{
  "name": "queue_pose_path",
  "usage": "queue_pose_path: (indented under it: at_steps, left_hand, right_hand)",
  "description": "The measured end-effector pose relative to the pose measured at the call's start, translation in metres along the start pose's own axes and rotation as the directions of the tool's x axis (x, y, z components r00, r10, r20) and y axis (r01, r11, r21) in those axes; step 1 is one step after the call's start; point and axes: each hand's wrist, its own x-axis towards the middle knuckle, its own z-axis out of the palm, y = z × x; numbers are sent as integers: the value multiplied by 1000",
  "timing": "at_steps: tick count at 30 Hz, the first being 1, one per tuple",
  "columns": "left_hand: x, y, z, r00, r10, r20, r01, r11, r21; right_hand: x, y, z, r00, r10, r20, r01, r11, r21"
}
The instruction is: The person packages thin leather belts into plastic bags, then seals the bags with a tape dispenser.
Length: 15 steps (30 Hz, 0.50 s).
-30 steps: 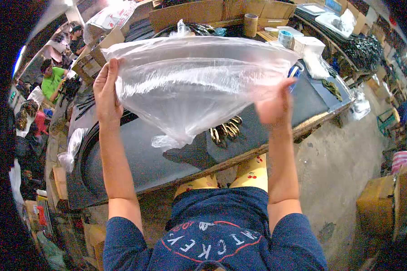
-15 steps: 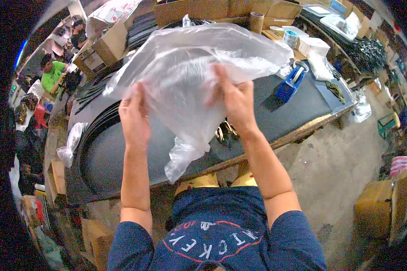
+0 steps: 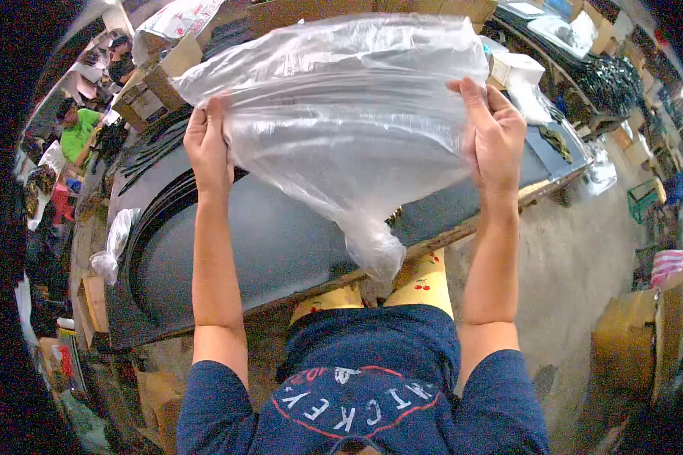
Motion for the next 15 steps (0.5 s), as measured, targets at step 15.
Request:
queue_pose_path:
  at_steps: [15]
  left_hand:
    - [-92, -55, 50, 895, -438, 89, 445, 891, -93]
  right_hand:
    - [-14, 1, -37, 962, -133, -240, 143, 989, 25]
